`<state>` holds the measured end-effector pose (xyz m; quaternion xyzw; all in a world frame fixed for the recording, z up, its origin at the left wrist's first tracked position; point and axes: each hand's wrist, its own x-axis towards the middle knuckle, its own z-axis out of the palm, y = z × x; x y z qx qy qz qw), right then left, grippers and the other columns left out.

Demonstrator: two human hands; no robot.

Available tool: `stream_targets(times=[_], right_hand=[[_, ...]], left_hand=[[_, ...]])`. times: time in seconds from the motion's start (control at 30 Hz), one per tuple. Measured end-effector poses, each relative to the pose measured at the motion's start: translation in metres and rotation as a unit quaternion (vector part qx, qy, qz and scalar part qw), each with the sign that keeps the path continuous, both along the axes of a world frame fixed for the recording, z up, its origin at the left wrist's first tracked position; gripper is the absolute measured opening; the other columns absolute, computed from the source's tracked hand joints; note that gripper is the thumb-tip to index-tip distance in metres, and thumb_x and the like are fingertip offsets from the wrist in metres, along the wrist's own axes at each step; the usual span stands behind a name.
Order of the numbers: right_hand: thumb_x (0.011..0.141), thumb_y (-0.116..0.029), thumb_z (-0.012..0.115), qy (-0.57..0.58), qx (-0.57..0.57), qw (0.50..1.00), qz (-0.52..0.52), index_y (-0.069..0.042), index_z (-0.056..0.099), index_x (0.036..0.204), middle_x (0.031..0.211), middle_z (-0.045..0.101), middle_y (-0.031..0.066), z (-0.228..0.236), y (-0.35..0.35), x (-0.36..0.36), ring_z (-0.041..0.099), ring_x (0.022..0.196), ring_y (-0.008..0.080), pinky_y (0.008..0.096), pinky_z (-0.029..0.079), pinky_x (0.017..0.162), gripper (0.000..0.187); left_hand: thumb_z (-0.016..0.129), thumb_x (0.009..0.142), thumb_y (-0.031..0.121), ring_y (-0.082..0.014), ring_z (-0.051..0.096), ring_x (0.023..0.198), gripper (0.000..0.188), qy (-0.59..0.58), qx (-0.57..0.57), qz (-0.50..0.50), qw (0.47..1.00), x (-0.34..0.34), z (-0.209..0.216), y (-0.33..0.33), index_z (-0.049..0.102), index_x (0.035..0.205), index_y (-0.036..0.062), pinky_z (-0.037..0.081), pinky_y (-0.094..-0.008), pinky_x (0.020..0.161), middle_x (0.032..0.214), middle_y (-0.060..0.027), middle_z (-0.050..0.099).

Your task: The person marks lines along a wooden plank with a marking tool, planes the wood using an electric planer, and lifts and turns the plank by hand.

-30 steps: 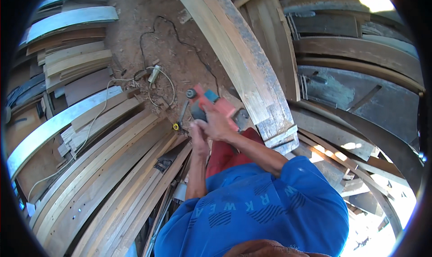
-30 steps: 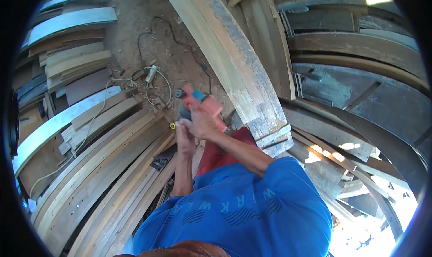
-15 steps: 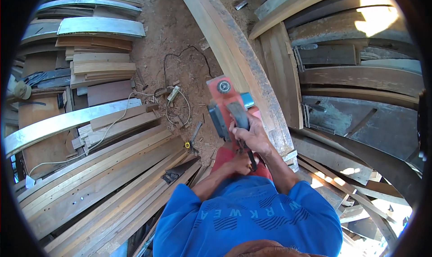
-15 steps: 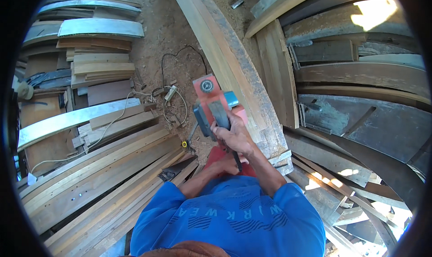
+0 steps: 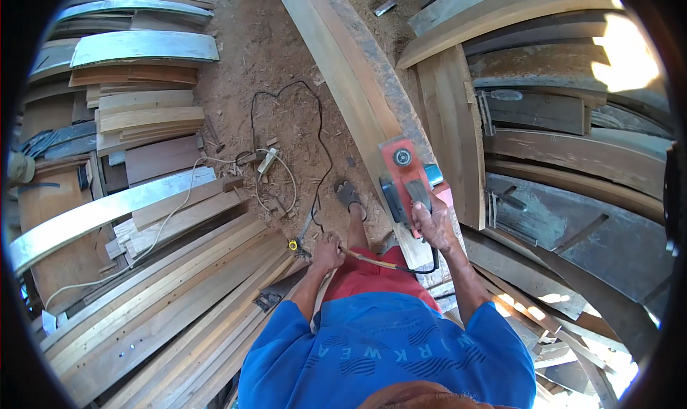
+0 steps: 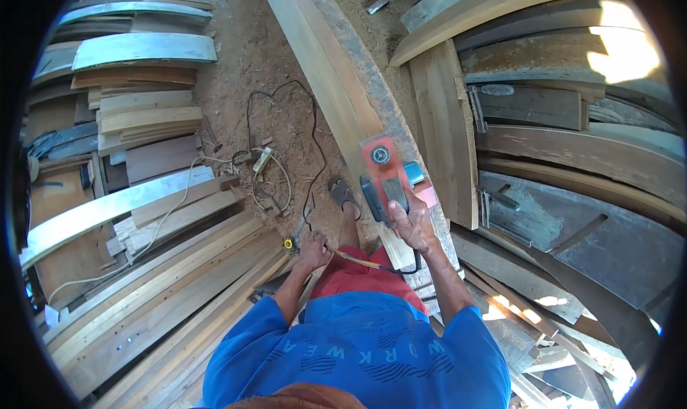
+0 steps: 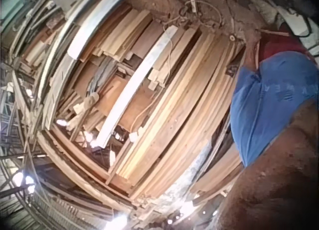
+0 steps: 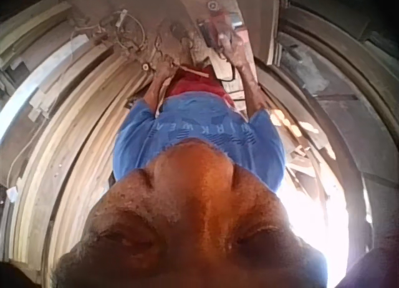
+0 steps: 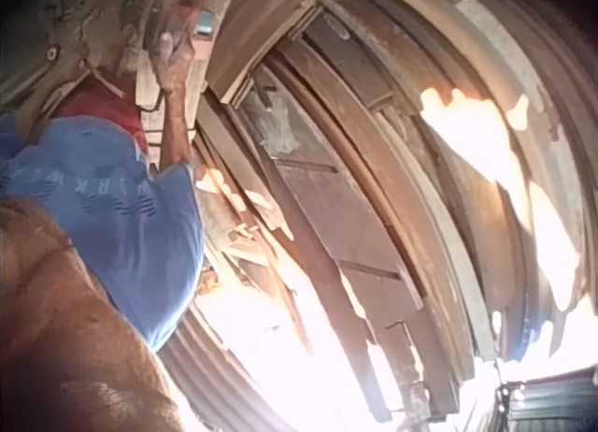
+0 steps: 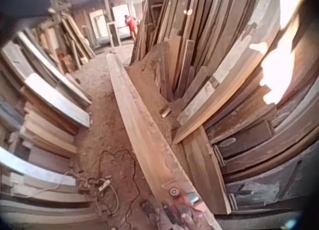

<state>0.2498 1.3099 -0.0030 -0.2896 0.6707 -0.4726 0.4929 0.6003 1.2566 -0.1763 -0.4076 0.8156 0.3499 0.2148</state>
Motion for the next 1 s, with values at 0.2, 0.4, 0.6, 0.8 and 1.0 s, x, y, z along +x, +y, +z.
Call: stream_targets(times=[0.2,0.4,0.6,0.8,1.0], right_hand=[[0.099,-0.039,0.054,0.082,0.077,0.993,0.029,0.003,0.056,0.123,0.065,0.062,0.0090,-0.002,-0.133,-0.027,0.063,0.058,0.0169,0.0338,0.049,0.052,0.048],[0.099,-0.051,0.053,0.198,-0.072,0.977,0.011,-0.005,0.062,0.079,0.059,0.058,0.0016,-0.028,-0.340,-0.073,0.059,0.055,0.0125,0.0322,0.046,0.051,0.051],[0.095,-0.058,0.057,0.009,-0.078,0.996,0.047,-0.003,0.062,0.076,0.065,0.060,0.0036,-0.018,-0.422,-0.113,0.056,0.053,0.0122,0.0325,0.046,0.051,0.058],[0.101,-0.041,0.056,0.048,-0.028,0.998,0.041,-0.006,0.060,0.083,0.055,0.050,-0.0031,-0.004,-0.297,-0.075,0.048,0.048,0.0077,0.0272,0.041,0.047,0.039],[0.094,-0.029,0.058,0.119,0.022,0.991,0.058,0.003,0.053,0.130,0.085,0.066,0.0204,0.007,-0.060,-0.032,0.067,0.079,0.0300,0.0405,0.052,0.075,0.048]], left_hand=[[0.074,0.074,0.022,-0.0434,0.050,0.122,0.069,0.040,-0.141,0.210,0.967,-0.054,-0.007,-0.013,0.050,0.135,-0.0006,0.037,-0.0506,0.109,0.134,-0.0297,0.050],[0.076,0.085,0.027,-0.0433,0.048,0.130,0.094,0.314,0.247,0.467,0.789,-0.141,0.022,0.013,0.017,0.150,-0.0061,0.039,-0.0490,0.110,0.137,-0.0308,0.049],[0.076,0.083,0.024,-0.0456,0.051,0.126,0.089,0.265,0.146,0.254,0.919,-0.179,0.020,0.037,0.023,0.149,-0.0041,0.041,-0.0484,0.108,0.136,-0.0326,0.048],[0.075,0.082,0.022,-0.0456,0.050,0.128,0.086,0.259,0.182,0.274,0.908,-0.174,0.036,0.031,0.026,0.148,-0.0029,0.041,-0.0487,0.108,0.135,-0.0320,0.049],[0.075,0.083,0.019,-0.0417,0.056,0.121,0.070,0.272,0.138,0.191,0.933,-0.158,0.021,0.067,0.039,0.140,0.0009,0.045,-0.0473,0.103,0.128,-0.0259,0.056]])
